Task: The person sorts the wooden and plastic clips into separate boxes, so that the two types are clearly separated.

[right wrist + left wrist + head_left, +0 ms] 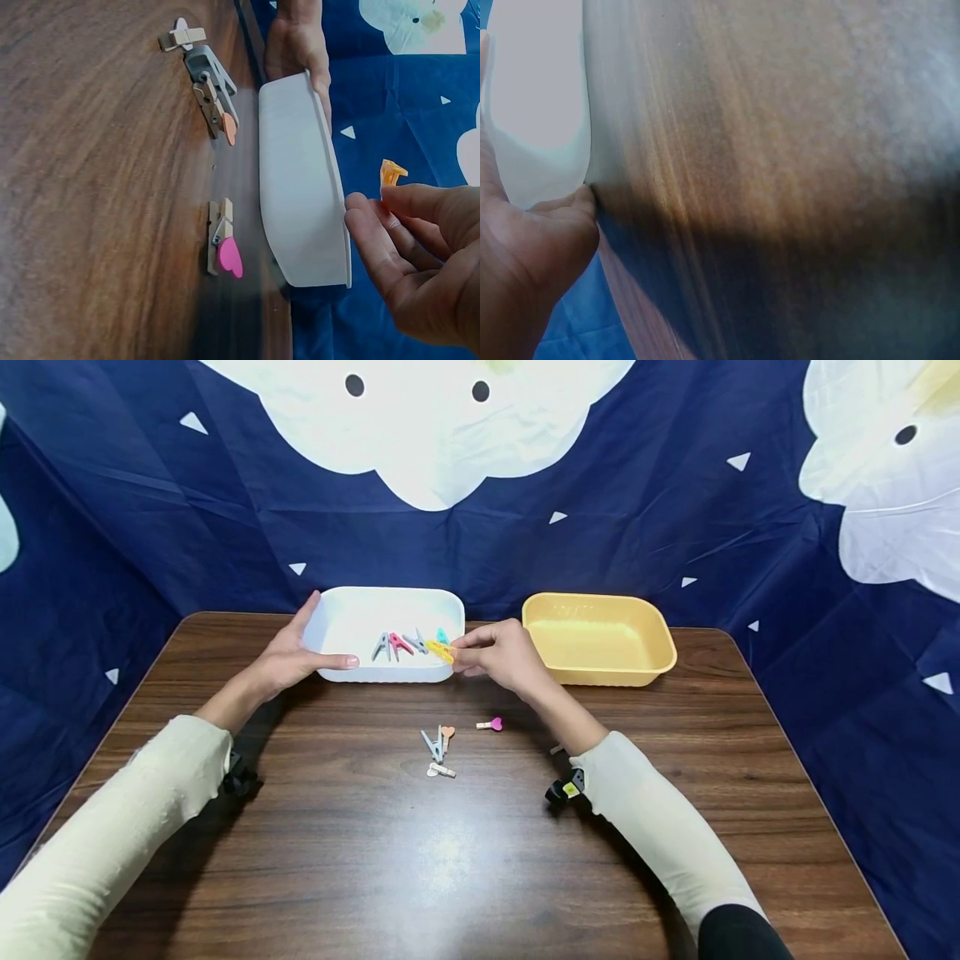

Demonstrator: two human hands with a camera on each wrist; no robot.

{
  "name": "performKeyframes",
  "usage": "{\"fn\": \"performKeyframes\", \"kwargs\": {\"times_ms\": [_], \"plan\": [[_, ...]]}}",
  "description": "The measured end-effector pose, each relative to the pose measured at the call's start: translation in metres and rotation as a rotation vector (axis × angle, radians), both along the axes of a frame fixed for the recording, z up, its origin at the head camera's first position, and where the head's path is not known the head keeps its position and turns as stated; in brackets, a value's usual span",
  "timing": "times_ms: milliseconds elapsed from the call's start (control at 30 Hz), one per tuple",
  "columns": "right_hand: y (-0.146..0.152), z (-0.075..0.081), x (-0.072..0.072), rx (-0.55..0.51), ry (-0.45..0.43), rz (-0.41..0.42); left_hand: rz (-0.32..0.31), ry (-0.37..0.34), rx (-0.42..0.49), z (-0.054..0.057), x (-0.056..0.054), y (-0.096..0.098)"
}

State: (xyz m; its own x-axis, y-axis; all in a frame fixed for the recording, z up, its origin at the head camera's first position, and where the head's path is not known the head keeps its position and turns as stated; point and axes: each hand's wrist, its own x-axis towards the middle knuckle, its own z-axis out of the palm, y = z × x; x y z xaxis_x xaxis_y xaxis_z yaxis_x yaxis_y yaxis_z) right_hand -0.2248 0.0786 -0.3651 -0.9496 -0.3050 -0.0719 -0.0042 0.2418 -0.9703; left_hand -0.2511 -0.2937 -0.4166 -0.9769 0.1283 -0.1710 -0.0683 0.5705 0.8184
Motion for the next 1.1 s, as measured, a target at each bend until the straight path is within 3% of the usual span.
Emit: {"fn": "performKeyframes", "kwargs": {"times_ms": [567, 933, 1100], "plan": [[-0.015, 0.013, -0.016, 0.03, 0.075, -0.026, 0.004, 0.008, 0.0, 0.003, 0.001, -0.001], [-0.024, 0.014, -0.028, 0.086, 0.066, -0.069, 0.004, 0.011, 0.0, 0.001, 0.0, 0.002], [-0.029, 0.012, -0.033, 0.064, 0.051, -0.06, 0.005, 0.004, -0.004, 0.001, 0.001, 0.001]]}}
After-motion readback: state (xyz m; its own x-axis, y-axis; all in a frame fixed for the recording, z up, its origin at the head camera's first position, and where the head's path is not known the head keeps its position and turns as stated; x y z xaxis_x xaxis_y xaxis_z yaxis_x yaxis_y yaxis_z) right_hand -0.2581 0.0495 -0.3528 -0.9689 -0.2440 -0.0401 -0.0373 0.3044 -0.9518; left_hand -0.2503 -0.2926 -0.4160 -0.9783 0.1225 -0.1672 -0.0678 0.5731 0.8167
